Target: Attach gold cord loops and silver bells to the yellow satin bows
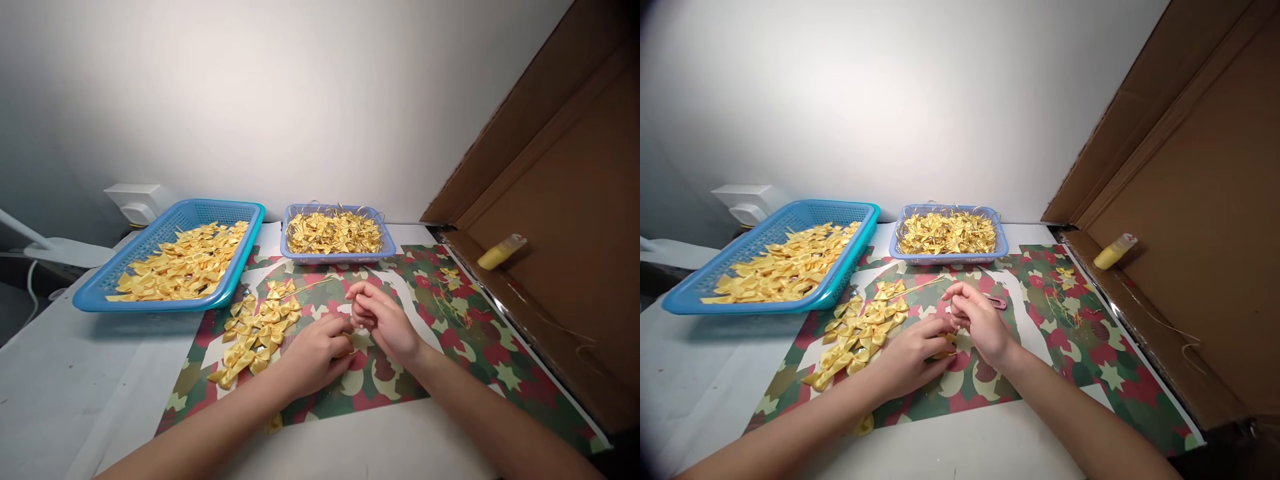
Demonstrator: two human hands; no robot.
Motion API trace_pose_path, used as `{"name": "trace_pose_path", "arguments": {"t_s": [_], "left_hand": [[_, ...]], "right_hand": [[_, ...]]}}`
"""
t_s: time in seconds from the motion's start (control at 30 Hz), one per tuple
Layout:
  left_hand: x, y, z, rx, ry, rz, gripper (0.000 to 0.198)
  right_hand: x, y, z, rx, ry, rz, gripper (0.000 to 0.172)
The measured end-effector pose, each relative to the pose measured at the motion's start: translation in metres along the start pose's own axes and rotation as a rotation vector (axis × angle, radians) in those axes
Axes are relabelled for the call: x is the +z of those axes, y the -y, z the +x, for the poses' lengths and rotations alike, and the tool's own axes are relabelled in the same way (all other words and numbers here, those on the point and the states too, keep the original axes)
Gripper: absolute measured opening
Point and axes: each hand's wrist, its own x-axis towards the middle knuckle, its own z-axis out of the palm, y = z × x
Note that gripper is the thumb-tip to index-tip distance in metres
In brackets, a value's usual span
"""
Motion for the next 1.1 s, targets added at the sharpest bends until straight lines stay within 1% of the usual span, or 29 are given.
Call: {"name": "trace_pose_path", "arguments": {"t_s": [0.1,0.2,0.37,0.4,0.5,0.57,0.63,0.77,0.87,0.93,1.03,1.1], "left_hand": [[0.002,0.002,-0.001,0.047,0.020,0.044,0.026],[0.003,0.000,0.000,0.080,0.029,0.108,0.029],[0.011,-0.010,-0.003,0.040,0.049,0.194,0.027],[0.013,-0.013,-0.005,0.028,0.058,0.213,0.030],[0.017,-0.021,-0.010,-0.024,0.094,0.254,0.047],[0.018,-0.026,-0.013,-0.057,0.105,0.268,0.053],[0.018,-0.029,-0.013,-0.068,0.105,0.279,0.053],[0.018,-0.028,-0.013,-0.049,0.085,0.273,0.046],[0.018,-0.024,-0.010,-0.047,0.027,0.180,0.035],[0.017,-0.022,-0.007,-0.110,0.008,0.080,0.026],[0.010,-0.021,0.000,-0.308,-0.001,-0.127,0.014],[0.001,-0.021,0.005,-0.467,-0.028,-0.402,0.011]], "right_hand": [[-0.003,-0.005,0.001,-0.035,-0.045,0.005,0.015],[-0.007,-0.007,0.004,-0.052,-0.054,0.002,0.017],[-0.009,-0.008,0.015,-0.064,-0.072,-0.005,0.024],[-0.008,-0.009,0.019,-0.071,-0.085,-0.004,0.025],[-0.005,-0.012,0.031,-0.089,-0.123,0.004,0.027],[-0.002,-0.014,0.038,-0.092,-0.136,0.011,0.028],[0.001,-0.014,0.042,-0.093,-0.138,0.014,0.029],[0.004,-0.011,0.042,-0.095,-0.118,0.024,0.030],[0.006,-0.007,0.039,-0.065,-0.062,0.041,0.030],[0.009,-0.005,0.038,-0.036,-0.015,0.060,0.029],[0.015,-0.001,0.039,-0.011,0.024,0.103,0.027],[0.018,0.003,0.041,-0.010,0.027,0.136,0.024]]}}
